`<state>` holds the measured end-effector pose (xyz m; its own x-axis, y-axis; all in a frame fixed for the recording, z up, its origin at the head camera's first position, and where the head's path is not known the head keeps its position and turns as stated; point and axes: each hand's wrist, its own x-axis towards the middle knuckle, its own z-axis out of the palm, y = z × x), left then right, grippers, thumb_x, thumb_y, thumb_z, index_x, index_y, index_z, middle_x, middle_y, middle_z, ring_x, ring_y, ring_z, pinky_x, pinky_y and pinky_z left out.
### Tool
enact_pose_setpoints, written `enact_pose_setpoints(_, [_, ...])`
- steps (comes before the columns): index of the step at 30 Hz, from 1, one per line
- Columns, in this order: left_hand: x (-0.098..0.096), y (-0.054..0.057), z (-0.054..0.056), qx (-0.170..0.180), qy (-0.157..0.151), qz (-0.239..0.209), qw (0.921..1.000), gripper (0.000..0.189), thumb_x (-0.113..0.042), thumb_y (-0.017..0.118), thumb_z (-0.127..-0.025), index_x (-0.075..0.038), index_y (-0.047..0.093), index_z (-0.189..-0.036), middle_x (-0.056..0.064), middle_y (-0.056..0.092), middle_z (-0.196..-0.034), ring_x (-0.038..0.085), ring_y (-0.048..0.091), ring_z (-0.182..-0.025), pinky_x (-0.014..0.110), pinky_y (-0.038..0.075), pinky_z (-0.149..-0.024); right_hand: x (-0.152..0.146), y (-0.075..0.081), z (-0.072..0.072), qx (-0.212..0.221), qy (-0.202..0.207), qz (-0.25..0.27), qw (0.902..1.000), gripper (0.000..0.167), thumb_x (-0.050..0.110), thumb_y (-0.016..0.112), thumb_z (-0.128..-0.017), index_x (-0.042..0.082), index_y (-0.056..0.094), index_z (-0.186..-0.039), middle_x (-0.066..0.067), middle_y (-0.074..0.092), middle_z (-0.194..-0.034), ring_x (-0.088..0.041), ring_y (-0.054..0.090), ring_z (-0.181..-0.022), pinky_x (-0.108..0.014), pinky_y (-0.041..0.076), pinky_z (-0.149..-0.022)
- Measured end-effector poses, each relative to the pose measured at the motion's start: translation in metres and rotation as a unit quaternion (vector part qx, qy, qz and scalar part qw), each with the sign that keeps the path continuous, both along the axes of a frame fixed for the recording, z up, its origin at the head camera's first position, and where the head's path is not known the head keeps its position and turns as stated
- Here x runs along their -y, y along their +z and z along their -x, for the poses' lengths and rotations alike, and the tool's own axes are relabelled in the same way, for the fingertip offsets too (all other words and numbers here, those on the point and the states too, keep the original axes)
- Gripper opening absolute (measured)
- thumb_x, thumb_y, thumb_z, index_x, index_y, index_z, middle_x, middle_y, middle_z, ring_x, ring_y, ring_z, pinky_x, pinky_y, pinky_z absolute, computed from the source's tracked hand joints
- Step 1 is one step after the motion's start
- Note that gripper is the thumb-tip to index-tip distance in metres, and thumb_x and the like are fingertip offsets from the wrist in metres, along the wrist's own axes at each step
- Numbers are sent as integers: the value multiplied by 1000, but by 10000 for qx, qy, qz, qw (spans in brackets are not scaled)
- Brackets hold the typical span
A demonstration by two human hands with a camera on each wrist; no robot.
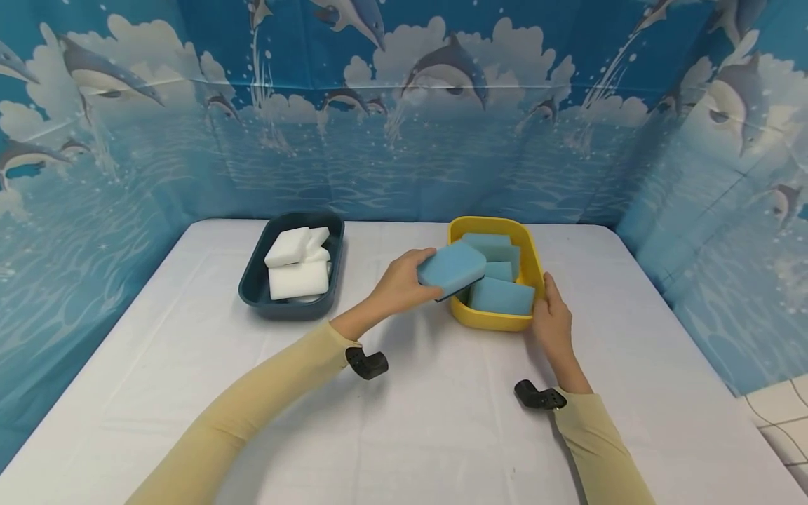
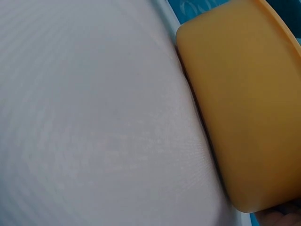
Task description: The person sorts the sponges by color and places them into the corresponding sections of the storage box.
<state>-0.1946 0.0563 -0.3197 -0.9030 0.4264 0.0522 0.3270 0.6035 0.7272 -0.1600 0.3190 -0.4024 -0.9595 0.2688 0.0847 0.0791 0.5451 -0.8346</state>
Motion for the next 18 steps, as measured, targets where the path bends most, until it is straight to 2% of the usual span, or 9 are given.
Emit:
enact_pose_setpoints(9, [-10, 1, 11, -64, -11, 42, 10000, 71, -27, 67, -82, -9, 38, -143, 8, 46, -142, 22, 48, -125, 38, 47, -101, 0, 2, 1, 169, -101, -6, 9998, 55, 14, 13, -97, 8, 4, -151, -13, 5, -159, -34, 5, -147, -52, 11, -120])
enact_pose_setpoints(18, [-24, 0, 20, -164, -50, -60, 9998, 67, -27, 67, -83, -9, 41, -141, 7, 44, -142, 21, 47, -126, 37, 46, -102, -1, 1, 0, 14, -98, -35, 9999, 56, 13, 15, -96, 5, 6, -151, -16, 7, -158, -35, 6, -147, -52, 11, -120])
